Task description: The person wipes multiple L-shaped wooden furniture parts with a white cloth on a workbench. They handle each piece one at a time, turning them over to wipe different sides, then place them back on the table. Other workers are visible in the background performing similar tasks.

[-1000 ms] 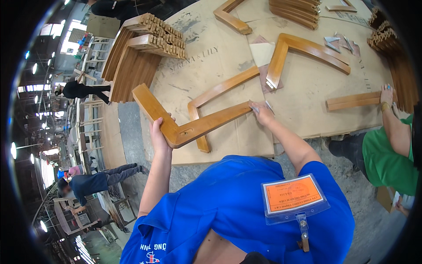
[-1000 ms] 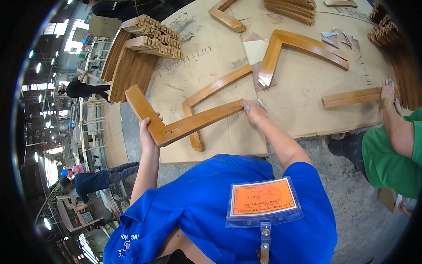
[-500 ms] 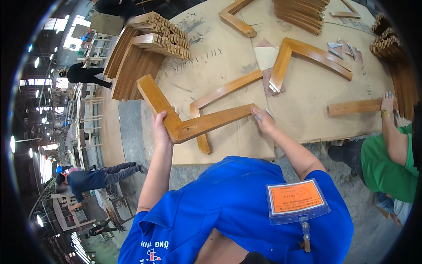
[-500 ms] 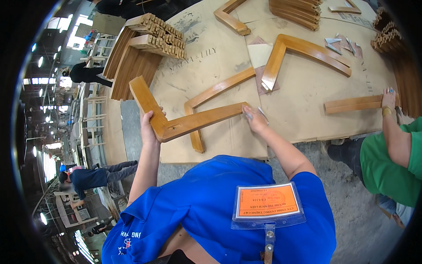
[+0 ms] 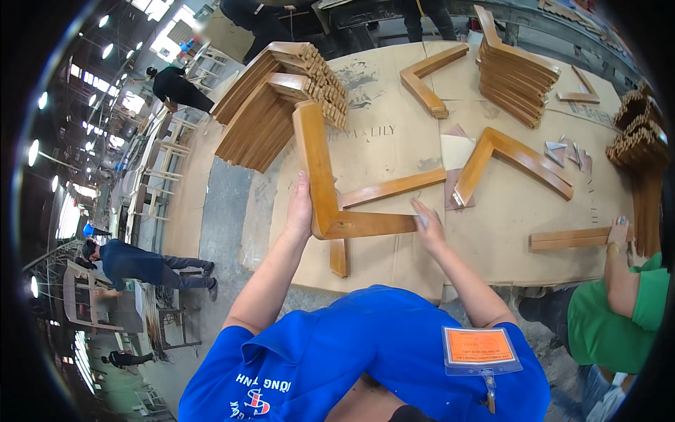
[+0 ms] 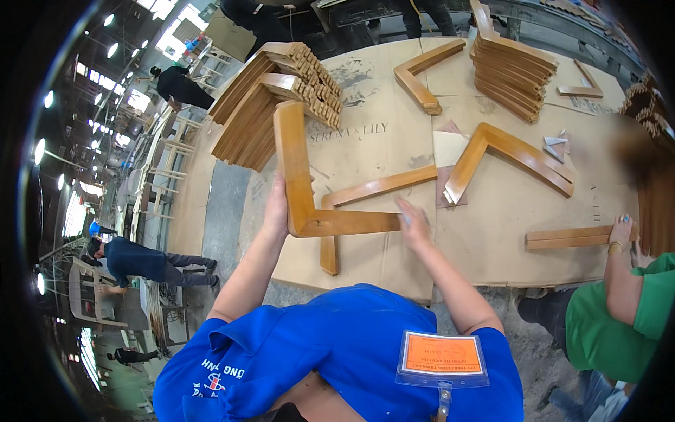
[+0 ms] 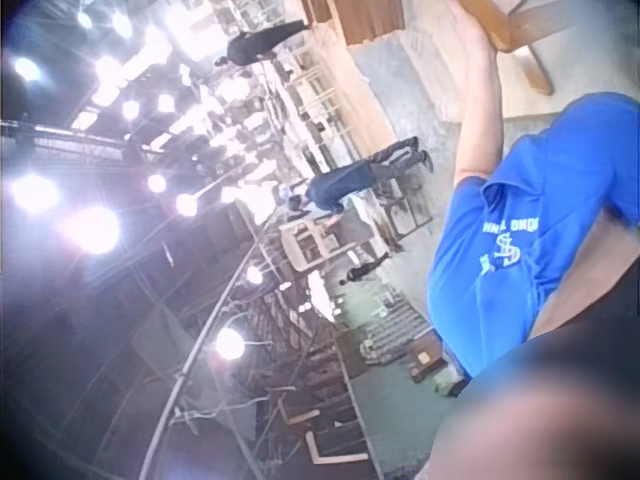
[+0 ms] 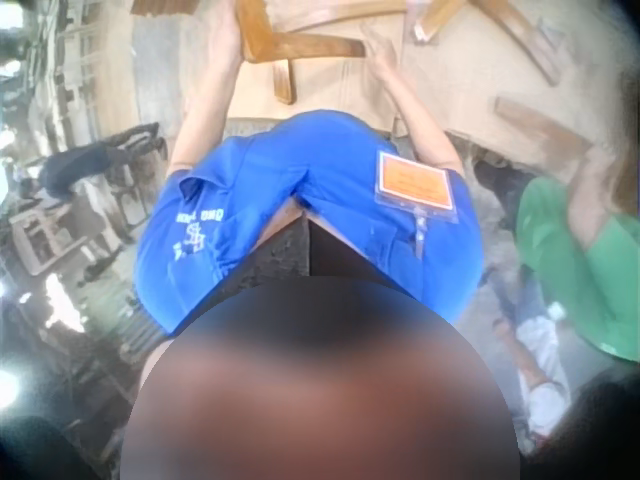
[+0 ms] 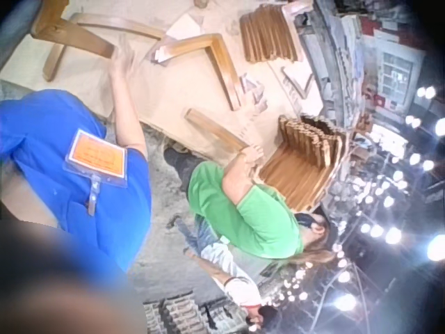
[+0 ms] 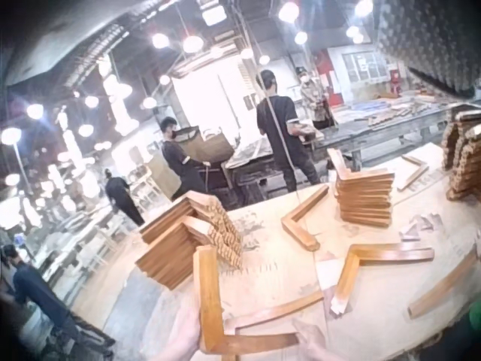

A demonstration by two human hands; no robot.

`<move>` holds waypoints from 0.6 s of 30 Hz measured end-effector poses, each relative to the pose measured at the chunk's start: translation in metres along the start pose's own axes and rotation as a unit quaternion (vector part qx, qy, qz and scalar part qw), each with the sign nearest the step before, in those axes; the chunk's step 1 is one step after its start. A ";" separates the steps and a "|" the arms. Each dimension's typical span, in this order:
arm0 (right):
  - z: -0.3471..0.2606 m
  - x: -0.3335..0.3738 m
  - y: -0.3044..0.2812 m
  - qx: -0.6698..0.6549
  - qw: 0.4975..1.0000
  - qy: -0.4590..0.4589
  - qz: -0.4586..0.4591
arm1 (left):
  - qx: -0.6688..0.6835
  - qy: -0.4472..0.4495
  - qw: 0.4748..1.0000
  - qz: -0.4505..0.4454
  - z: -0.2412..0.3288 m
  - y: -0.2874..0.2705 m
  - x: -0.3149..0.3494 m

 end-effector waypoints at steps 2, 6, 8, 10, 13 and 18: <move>-0.083 -0.005 0.010 0.005 0.978 -0.208 0.027 | -0.043 -0.028 0.999 -0.001 -0.003 0.003 -0.009; -0.191 0.014 0.035 -0.078 0.957 -0.280 0.023 | 0.011 -0.034 0.999 0.032 0.002 0.025 -0.020; -0.217 0.002 0.023 -0.120 0.955 -0.265 0.066 | -0.013 0.006 0.999 0.045 0.014 0.038 -0.019; -0.232 -0.029 0.001 -0.114 0.959 -0.231 0.118 | -0.092 0.059 0.993 0.035 0.023 0.054 -0.010; -0.237 -0.104 -0.041 -0.119 0.962 -0.161 0.185 | -0.112 0.070 0.990 -0.045 0.016 0.081 0.000; -0.232 -0.084 -0.028 -0.160 0.974 -0.094 0.127 | 0.074 0.120 0.979 -0.146 0.016 0.111 -0.018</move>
Point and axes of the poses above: each hand's wrist, its own x-axis away from the middle knuckle, its own y-axis out of the palm, z = x × y, the point moved 8 cm from there along -x, towards the middle knuckle
